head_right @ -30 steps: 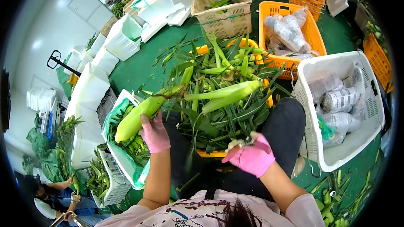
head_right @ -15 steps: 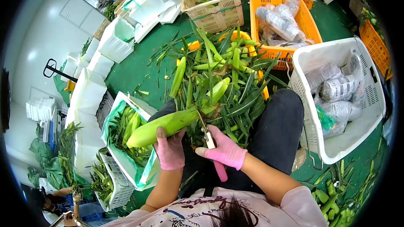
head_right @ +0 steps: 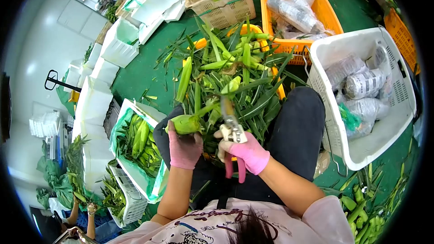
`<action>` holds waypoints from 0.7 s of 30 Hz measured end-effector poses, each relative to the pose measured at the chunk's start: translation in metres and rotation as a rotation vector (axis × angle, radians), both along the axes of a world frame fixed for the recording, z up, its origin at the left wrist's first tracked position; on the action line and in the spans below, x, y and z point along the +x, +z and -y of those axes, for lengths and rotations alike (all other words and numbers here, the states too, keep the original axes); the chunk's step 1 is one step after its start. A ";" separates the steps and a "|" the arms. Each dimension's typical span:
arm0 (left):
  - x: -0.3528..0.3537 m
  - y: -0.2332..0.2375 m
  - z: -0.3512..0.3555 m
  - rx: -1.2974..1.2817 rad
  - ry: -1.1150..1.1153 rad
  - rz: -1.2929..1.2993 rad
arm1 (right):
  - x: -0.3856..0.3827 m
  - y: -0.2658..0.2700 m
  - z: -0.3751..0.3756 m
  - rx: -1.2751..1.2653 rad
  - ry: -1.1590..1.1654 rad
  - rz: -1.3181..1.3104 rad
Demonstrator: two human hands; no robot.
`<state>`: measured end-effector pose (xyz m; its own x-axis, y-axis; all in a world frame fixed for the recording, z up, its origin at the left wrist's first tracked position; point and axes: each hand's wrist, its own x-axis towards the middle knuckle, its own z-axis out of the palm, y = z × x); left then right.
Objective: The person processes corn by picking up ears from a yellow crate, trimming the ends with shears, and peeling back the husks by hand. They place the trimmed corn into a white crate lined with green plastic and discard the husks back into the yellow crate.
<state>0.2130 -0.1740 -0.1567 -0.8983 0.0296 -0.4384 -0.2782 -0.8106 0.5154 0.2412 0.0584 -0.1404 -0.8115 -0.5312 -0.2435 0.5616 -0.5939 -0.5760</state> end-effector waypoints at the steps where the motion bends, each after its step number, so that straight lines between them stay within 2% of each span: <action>1: 0.000 0.002 -0.008 -0.205 -0.007 0.006 | 0.002 -0.004 0.006 0.030 -0.096 -0.018; 2: 0.001 0.007 -0.013 -0.217 -0.021 0.037 | 0.003 -0.006 0.011 0.061 -0.198 -0.032; 4: 0.003 0.017 -0.028 -0.228 -0.061 0.104 | 0.003 0.001 0.004 0.121 -0.205 -0.049; 5: 0.005 0.015 -0.034 -0.306 -0.146 0.041 | 0.002 0.010 -0.003 0.112 -0.179 -0.009; 7: 0.008 0.017 -0.050 -0.308 -0.173 -0.040 | 0.003 0.017 -0.013 0.102 -0.148 0.043; 10: 0.002 0.010 -0.073 -0.302 -0.129 -0.196 | 0.014 0.026 -0.016 0.159 -0.278 -0.082; 13: -0.001 0.016 -0.091 -0.302 -0.107 -0.287 | 0.019 0.030 -0.029 0.220 -0.282 -0.132; 14: -0.002 0.017 -0.094 -0.303 -0.147 -0.289 | 0.021 0.036 -0.034 0.241 -0.272 -0.114; 16: -0.003 0.018 -0.099 -0.306 -0.229 -0.293 | 0.030 0.030 -0.030 0.267 -0.394 -0.163; 17: -0.010 0.022 -0.095 -0.298 -0.384 -0.308 | 0.032 0.029 -0.029 0.279 -0.454 -0.190; 18: -0.013 0.027 -0.099 -0.342 -0.402 -0.099 | 0.031 0.032 -0.032 0.290 -0.502 -0.175; 20: -0.048 0.012 -0.066 -0.709 -0.878 -0.059 | 0.028 0.040 -0.038 0.310 -0.585 -0.142; 21: -0.049 0.015 -0.073 -0.961 -0.769 -0.059 | 0.026 0.039 -0.041 0.259 -0.644 -0.151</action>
